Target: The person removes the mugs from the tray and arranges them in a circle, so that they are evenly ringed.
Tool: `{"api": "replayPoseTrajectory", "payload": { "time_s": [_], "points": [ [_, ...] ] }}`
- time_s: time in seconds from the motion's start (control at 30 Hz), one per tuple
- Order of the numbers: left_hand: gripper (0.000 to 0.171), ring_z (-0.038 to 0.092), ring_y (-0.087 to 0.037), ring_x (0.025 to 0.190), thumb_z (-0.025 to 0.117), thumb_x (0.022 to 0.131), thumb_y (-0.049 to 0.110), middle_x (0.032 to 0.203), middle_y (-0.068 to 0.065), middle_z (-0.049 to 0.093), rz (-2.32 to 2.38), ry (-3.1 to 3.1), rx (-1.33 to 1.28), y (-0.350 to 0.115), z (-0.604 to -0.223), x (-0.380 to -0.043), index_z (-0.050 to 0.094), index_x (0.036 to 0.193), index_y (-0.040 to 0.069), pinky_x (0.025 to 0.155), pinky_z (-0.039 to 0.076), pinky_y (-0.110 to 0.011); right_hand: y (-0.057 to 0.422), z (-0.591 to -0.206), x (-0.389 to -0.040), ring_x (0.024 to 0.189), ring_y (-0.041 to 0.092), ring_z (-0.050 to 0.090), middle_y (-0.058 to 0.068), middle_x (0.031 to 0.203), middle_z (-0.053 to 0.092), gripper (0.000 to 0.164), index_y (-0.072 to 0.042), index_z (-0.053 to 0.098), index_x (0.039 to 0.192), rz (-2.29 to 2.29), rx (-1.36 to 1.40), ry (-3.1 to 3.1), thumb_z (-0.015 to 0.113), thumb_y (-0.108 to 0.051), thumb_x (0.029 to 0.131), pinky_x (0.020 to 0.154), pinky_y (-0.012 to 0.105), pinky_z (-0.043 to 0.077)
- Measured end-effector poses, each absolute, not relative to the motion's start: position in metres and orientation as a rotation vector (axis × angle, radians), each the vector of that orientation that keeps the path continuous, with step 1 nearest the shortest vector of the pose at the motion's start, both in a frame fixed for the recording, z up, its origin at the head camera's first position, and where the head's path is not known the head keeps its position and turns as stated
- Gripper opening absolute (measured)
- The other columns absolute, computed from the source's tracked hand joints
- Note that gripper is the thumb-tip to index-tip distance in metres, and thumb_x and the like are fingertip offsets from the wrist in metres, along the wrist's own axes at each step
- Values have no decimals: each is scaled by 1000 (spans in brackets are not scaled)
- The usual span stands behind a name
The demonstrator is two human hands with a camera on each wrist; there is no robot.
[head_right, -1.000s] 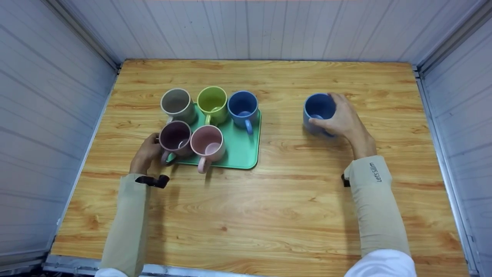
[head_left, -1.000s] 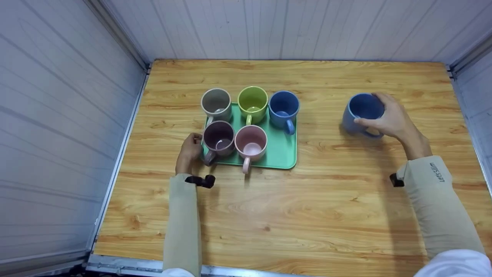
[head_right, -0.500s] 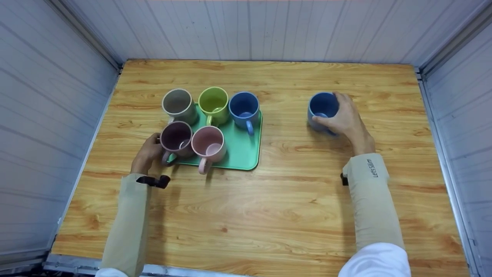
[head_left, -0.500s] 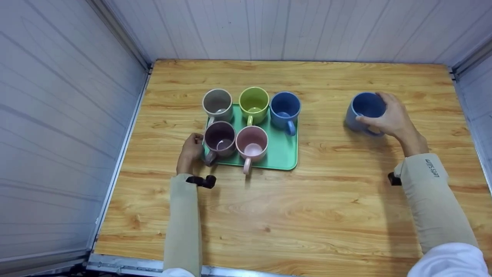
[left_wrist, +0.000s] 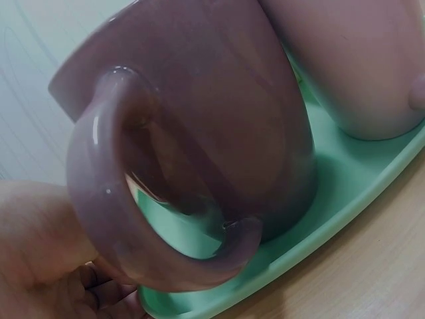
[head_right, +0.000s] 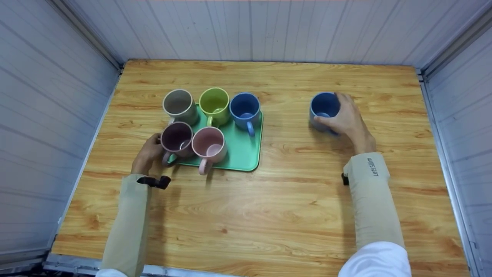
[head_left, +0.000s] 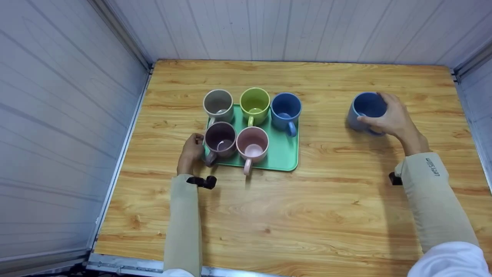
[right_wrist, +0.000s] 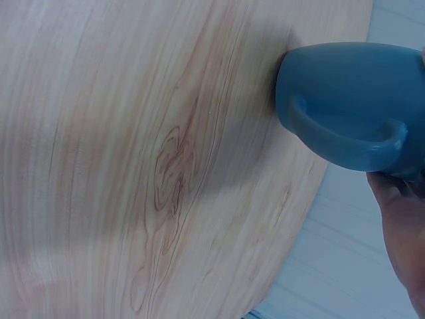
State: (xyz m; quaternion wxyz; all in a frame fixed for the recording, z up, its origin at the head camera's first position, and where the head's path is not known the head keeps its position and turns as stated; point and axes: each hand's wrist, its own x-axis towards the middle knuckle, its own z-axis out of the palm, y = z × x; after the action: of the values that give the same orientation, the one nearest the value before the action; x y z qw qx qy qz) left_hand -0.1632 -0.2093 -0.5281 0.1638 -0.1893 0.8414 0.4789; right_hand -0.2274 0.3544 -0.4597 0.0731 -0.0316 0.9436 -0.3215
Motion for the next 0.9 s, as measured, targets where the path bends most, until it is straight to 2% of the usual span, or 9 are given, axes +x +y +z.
{"api": "replayPoseTrajectory", "payload": {
  "time_s": [0.2,0.43,0.9],
  "points": [
    [36,48,-28,115,37,93,2,125,-20,51,1383,2392,-562,-207,-527,-163,44,127,-3,98,39,-35,355,-459,-229,139,49,19,26,155,17,105,-4,18,152,-940,-105,2830,75,-49,76,105,67,20],
    [36,47,-24,107,35,91,0,116,-15,51,1384,2392,-592,-206,-527,-164,46,126,-3,92,40,-32,354,-452,-234,140,50,12,27,156,11,107,-5,12,153,-863,-129,2773,73,-51,77,106,69,16],
    [41,46,-27,112,36,89,-1,123,-19,50,1326,2415,-546,-208,-527,-164,44,129,-3,95,39,-35,364,-434,-246,140,52,5,24,158,-3,110,-14,-6,153,-763,-67,2521,66,-56,81,104,70,13]
  ]
}}
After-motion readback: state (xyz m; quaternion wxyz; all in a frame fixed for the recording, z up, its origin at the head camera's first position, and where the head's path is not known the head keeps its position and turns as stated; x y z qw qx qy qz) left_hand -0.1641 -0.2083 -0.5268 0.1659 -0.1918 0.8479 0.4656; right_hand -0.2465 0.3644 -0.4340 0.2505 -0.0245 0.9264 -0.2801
